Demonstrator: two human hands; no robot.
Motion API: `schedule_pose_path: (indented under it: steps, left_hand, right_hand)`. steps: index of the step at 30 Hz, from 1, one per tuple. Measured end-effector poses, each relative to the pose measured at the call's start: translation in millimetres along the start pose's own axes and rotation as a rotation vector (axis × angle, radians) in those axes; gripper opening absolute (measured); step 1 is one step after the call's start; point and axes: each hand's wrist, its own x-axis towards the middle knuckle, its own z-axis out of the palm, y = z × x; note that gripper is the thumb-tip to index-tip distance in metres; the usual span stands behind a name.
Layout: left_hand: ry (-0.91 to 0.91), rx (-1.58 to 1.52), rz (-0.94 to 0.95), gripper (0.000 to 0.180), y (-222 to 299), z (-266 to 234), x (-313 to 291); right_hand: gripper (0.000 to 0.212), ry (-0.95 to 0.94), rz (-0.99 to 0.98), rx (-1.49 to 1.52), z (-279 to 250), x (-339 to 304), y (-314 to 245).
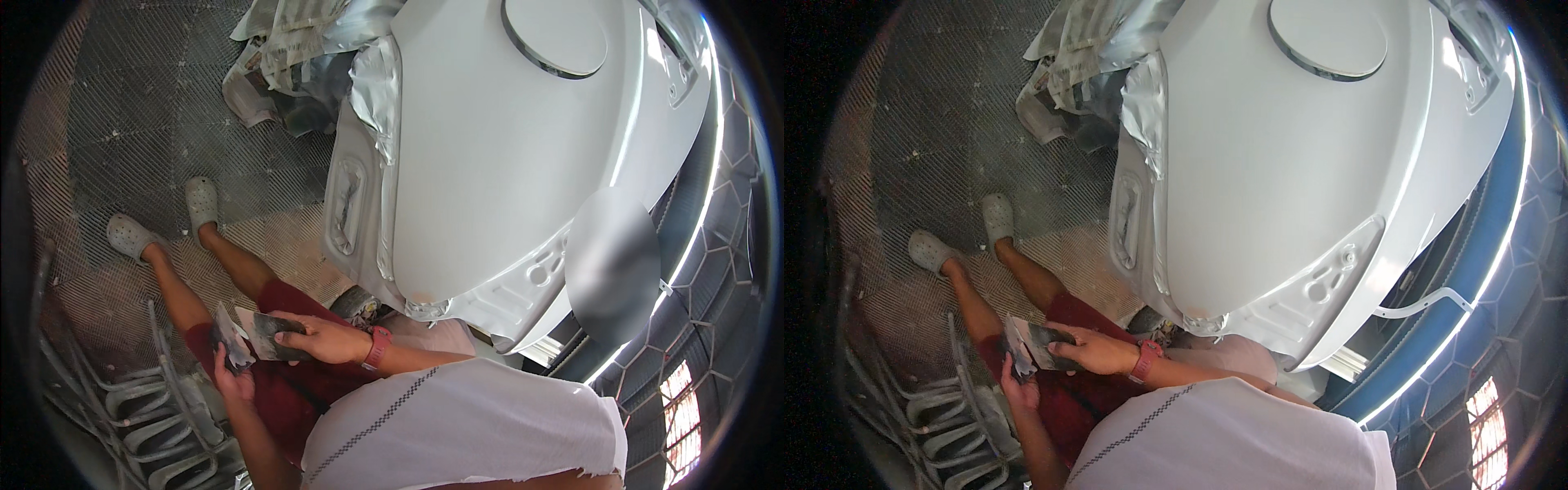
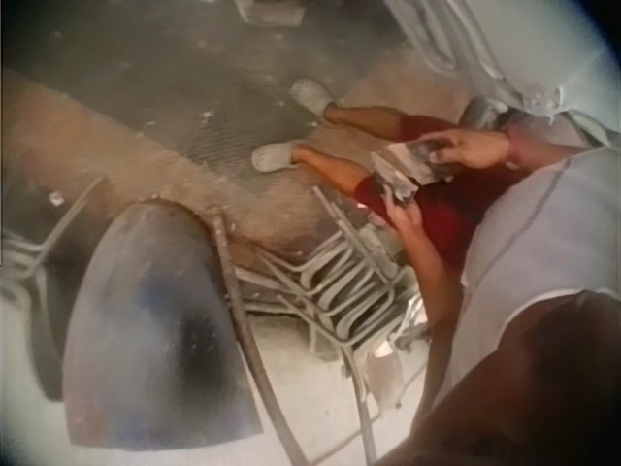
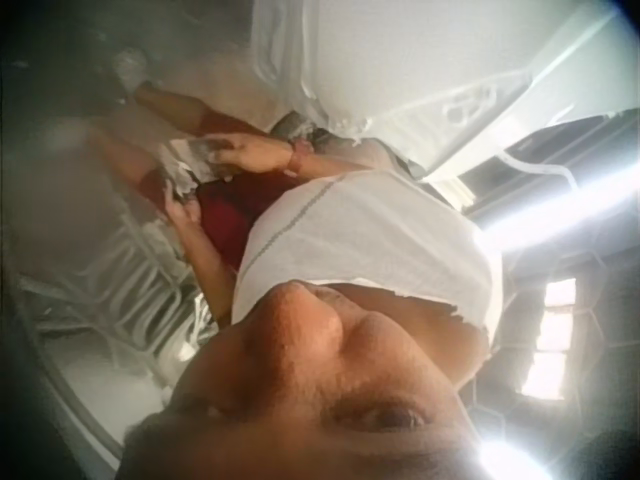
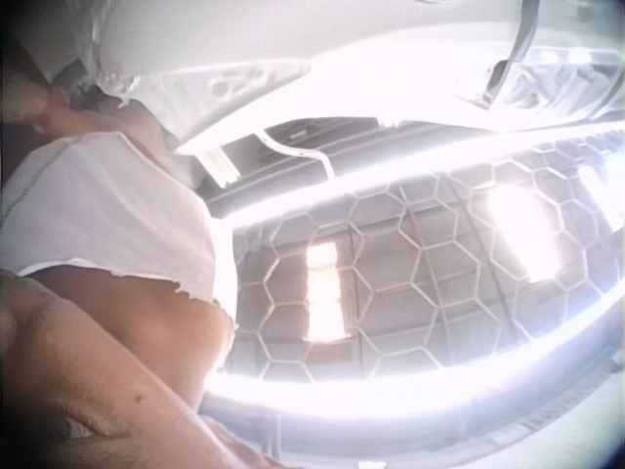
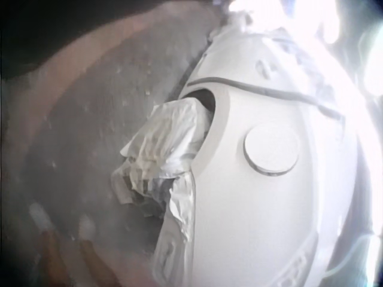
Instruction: The person sands a white car bumper with sandpaper, then moves to sand the hood of a white car. The person uses hand-held sandpaper to smooth the surfaces of the car parts.
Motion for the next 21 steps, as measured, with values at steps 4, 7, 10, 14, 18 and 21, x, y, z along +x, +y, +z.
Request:
schedule_pose_path:
  steps: [4,7,10,14,18,21]
  left_hand:
    - [-0.001,-0.024,-0.007,0.045,1,3,0]
    - [-0.077,-0.026,-0.006,0.044,4,3,0]
    - [-0.069,-0.011,0.017,0.043,8,3,-1]
    - [-0.047,-0.032,0.022,0.043,12,5,-2]
    - [-0.084,-0.027,0.027,0.043,23,9,-5]
    - [-0.101,-0.006,0.017,0.043,35,13,-10]
  right_hand:
    - [0.055,0.001,-0.053,0.058,0,0,-4]
    - [0.057,0.019,-0.049,0.043,-1,0,-6]
    - [0.053,0.03,-0.049,0.03,-4,0,-9]
    - [0.054,0.047,-0.077,0.106,-7,-1,-13]
    - [0.059,0.098,-0.083,0.079,-5,-2,-20]
    - [0.058,0.147,-0.163,0.062,-1,0,-24]
